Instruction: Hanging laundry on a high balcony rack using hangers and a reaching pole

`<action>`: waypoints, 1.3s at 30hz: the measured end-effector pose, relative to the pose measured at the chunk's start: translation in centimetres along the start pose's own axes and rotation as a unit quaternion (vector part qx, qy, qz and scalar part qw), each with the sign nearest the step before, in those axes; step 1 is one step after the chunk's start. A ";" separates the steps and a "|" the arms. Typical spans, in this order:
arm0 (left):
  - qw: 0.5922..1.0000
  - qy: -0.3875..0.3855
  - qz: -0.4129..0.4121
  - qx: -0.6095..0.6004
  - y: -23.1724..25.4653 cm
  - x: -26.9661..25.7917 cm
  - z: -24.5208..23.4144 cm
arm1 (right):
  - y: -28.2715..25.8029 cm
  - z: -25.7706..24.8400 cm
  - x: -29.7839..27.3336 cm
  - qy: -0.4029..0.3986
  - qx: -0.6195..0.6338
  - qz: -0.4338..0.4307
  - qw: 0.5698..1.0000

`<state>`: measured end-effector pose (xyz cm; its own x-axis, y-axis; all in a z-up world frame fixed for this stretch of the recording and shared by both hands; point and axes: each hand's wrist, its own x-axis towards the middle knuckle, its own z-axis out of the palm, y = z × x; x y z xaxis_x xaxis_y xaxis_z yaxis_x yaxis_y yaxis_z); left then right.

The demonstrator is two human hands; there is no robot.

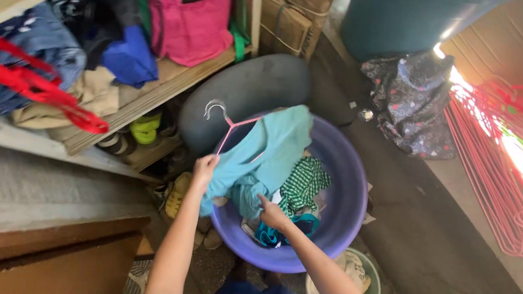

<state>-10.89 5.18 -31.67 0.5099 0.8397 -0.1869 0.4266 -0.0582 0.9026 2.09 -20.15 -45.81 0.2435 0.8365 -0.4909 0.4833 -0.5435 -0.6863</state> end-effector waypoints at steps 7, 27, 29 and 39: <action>0.992 0.070 -0.031 0.105 -3.2 0.4 0.0 | 7.5 -4.3 -1.9 0.155 -0.023 0.262 0.952; 0.974 0.120 0.146 0.123 1.1 -4.7 4.0 | 4.8 -15.9 -4.3 0.283 0.224 0.057 0.931; 0.978 0.040 0.170 0.111 0.9 -4.9 5.4 | 5.5 -17.2 -5.4 0.288 0.231 0.053 0.928; 0.928 -0.326 0.155 0.092 6.3 -11.1 16.2 | -6.7 -27.2 -15.2 0.307 0.127 0.036 0.943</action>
<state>-1.75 -13.28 -30.18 0.9475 0.2650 -0.1789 0.2740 -0.3844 0.8816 17.98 -27.32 -19.12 0.7460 0.6379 -0.1913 0.2497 -0.5342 -0.8076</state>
